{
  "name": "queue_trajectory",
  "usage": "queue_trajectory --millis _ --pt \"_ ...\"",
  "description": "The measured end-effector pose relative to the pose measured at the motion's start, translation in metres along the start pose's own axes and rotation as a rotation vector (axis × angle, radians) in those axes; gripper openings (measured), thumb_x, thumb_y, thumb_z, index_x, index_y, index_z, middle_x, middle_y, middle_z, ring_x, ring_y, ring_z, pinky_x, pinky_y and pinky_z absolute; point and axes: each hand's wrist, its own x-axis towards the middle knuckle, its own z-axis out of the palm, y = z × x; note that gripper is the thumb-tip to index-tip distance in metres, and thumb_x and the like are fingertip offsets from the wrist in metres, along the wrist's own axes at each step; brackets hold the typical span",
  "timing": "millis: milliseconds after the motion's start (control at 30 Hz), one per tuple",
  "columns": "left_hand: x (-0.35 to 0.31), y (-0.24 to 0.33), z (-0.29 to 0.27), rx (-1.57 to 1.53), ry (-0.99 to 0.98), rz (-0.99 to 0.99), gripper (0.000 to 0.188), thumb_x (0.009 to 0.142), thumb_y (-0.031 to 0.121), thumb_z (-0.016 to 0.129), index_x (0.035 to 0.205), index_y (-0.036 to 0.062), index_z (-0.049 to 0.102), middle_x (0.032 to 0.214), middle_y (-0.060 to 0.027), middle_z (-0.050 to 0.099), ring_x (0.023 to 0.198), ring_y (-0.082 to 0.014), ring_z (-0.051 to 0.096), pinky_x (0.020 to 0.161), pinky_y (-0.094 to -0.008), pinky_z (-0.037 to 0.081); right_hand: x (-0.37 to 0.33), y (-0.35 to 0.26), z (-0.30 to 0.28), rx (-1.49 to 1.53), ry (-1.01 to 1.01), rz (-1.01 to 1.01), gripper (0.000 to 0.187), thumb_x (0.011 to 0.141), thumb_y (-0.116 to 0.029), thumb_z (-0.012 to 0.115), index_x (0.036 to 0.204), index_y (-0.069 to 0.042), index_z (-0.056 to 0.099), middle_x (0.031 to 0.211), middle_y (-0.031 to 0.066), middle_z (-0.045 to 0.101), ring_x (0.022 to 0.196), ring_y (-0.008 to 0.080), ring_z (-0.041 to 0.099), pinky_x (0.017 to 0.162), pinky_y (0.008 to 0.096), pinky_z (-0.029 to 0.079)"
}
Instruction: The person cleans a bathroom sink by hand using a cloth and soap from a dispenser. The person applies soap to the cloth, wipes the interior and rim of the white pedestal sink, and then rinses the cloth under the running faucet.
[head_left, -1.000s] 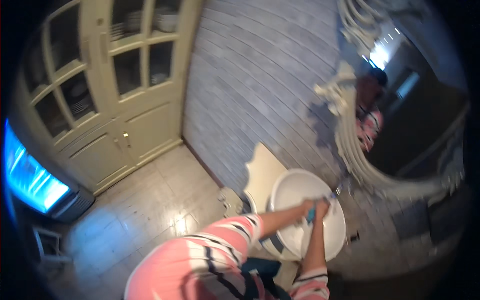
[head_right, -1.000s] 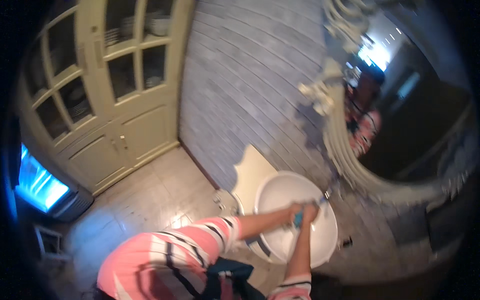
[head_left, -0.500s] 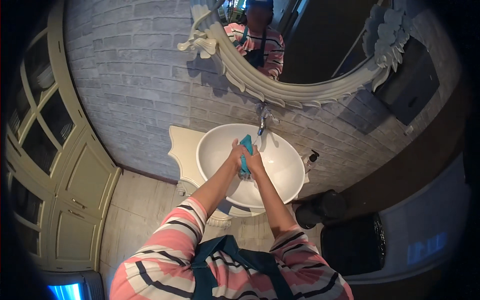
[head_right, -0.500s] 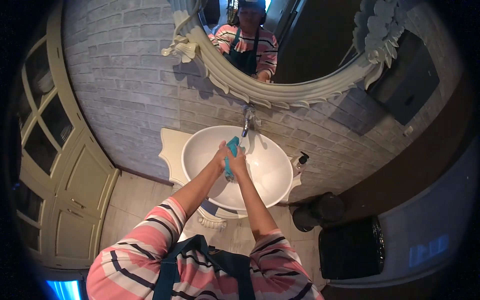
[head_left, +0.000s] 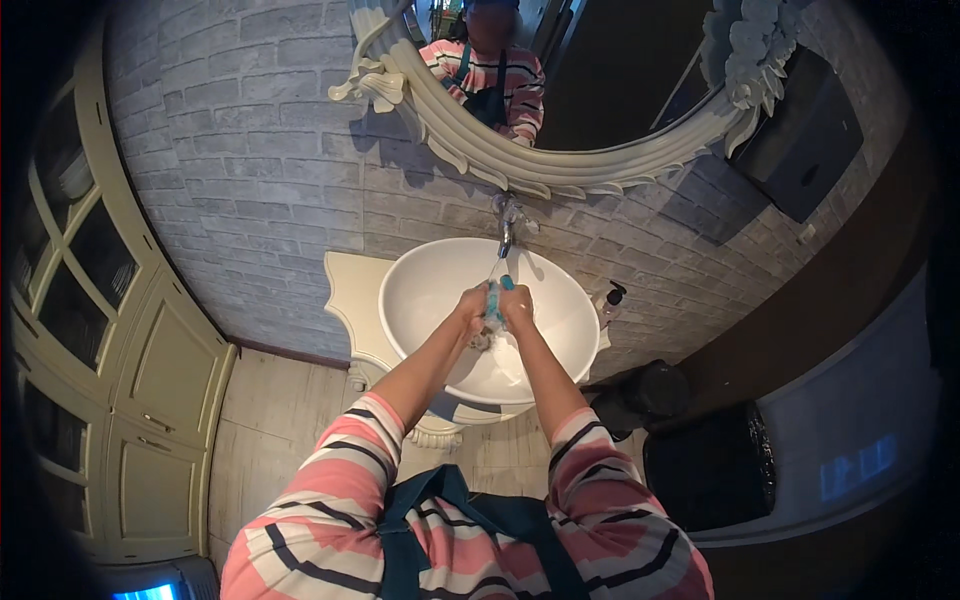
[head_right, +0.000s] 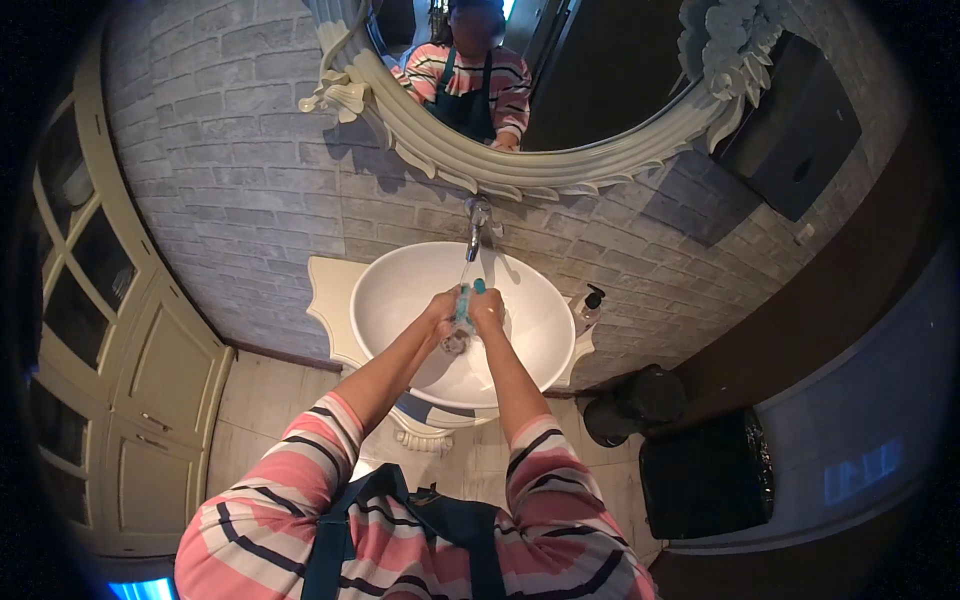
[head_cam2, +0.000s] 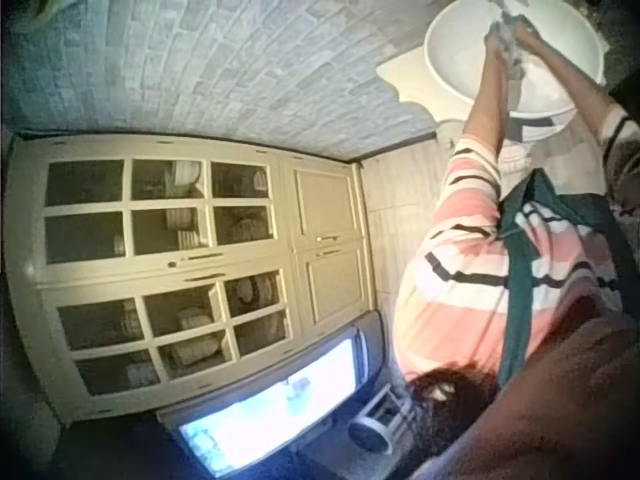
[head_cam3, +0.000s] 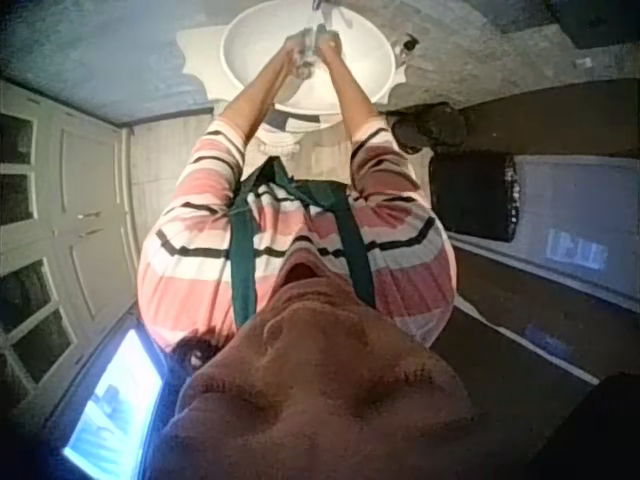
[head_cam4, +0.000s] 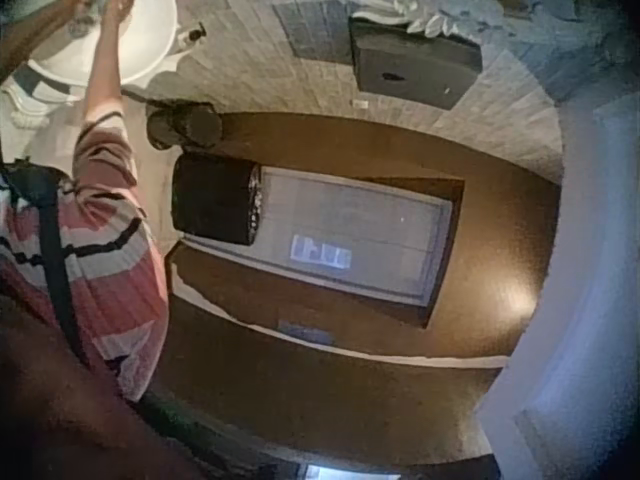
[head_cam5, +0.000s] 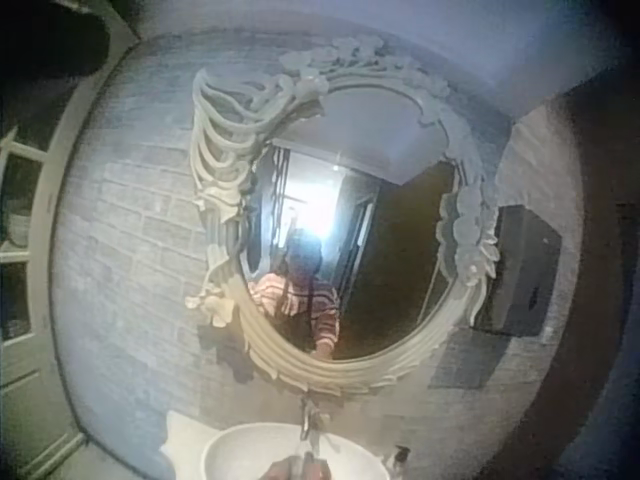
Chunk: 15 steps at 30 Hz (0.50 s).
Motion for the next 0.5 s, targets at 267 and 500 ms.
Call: queue_trajectory --millis 267,500 --pt "-0.058 0.044 0.053 -0.062 -0.445 -0.049 0.011 0.078 0.015 0.049 0.076 0.0062 0.054 0.068 -0.0053 0.054 0.06 -0.0174 0.054 0.053 -0.0329 0.045 -0.032 -0.014 -0.034 -0.05 0.024 -0.227 0.031 0.073 -0.028 0.048 0.08 0.001 0.058 0.081 0.0222 0.057 0.08 0.0376 0.055 0.07 0.0418 0.043" --pt "-0.069 0.033 0.066 0.113 -0.361 0.081 0.01 0.076 0.014 0.05 0.077 0.0054 0.054 0.071 -0.0082 0.055 0.064 -0.019 0.056 0.057 -0.0339 0.046 0.038 -0.004 -0.047 -0.09 0.154 0.005 0.029 0.069 -0.021 0.05 0.081 0.003 0.059 0.085 0.0224 0.057 0.082 0.0358 0.055 0.071 0.0399 0.044"
